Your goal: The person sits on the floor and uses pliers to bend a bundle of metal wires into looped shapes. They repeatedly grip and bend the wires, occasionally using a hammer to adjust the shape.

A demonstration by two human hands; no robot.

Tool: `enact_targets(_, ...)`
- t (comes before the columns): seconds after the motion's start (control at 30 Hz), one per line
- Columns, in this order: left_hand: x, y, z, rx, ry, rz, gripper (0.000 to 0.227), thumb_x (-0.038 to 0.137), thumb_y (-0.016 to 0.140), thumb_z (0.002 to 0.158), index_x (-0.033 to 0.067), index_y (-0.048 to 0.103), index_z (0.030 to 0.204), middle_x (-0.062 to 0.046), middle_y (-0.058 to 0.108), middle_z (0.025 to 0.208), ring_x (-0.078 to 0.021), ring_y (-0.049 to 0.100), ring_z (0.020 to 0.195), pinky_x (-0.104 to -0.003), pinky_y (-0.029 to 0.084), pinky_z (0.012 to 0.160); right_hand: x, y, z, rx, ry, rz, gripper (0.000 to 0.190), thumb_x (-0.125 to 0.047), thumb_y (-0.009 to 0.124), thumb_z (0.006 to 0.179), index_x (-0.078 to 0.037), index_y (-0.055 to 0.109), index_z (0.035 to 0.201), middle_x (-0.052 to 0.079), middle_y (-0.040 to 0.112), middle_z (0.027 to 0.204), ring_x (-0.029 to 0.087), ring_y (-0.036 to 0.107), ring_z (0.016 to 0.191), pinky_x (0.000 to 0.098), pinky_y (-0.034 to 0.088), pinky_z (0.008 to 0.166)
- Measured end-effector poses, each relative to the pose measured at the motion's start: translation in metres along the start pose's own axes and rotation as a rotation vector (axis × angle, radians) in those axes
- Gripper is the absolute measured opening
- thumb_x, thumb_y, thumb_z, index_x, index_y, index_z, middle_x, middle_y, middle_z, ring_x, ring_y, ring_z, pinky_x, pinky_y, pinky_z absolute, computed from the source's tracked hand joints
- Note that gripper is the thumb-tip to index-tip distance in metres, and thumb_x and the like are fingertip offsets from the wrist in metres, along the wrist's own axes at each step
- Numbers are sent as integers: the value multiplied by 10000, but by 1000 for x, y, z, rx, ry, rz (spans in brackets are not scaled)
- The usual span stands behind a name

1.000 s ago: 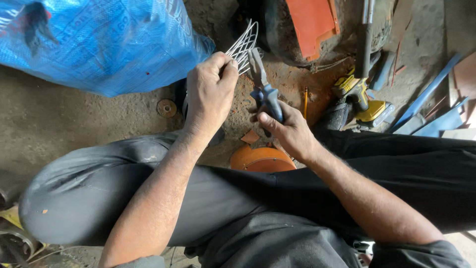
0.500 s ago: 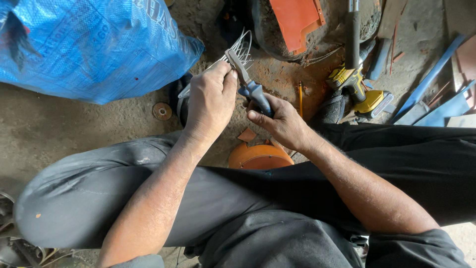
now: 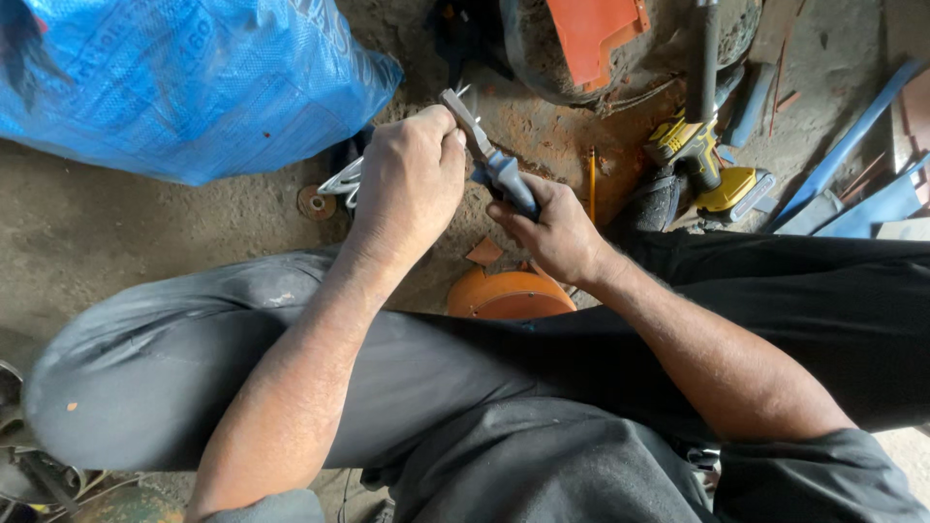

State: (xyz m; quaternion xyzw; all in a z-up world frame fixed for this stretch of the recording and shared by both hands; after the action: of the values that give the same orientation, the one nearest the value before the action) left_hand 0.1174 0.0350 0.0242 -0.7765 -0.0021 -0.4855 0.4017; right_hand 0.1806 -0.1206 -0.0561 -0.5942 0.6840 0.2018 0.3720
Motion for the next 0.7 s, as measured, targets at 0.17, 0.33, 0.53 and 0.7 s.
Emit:
enact_targets(0.17,-18,-5,-1,-46,-79,107,228,138,582,1014,25,676,839,-154,711,720,-287,738,673,-428,581,604,13,5,-4,-31,61,161,168,-220,674,984,-62,645,1034,-39,579,672,79,498,553,286,429,492)
enact_targets(0.33,-30,-5,-6,-48,-29,32,213,123,577,987,13,674,832,-187,713,778,-315,742,728,-454,589,687,24,-30,22,122,3,-313,258,-247,720,962,-75,709,1154,67,654,739,139,591,634,345,503,587)
enact_targets(0.53,-53,106,-57,-336,-126,-107,188,171,579,969,40,686,888,-213,719,879,-376,725,854,-484,561,762,51,-24,65,164,-140,-732,327,-361,732,923,-112,751,1135,188,719,869,374,689,803,508,542,727)
enact_targets(0.7,-106,178,-79,-416,-175,-224,192,212,617,942,87,750,1001,-167,754,937,-345,740,879,-455,562,802,98,-4,134,-36,37,-971,338,-402,688,956,-111,688,1128,156,726,1048,321,702,988,471,551,860)
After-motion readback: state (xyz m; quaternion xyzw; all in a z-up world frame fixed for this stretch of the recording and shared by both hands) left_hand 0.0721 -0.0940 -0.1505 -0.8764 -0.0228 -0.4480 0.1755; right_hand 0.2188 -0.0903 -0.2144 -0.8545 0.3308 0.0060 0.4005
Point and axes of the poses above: each hand's wrist, its own z-axis towards the middle knuckle, its own y-axis out of the palm, x = y × z, the point moved 10 cm from there along z, towards the middle knuckle
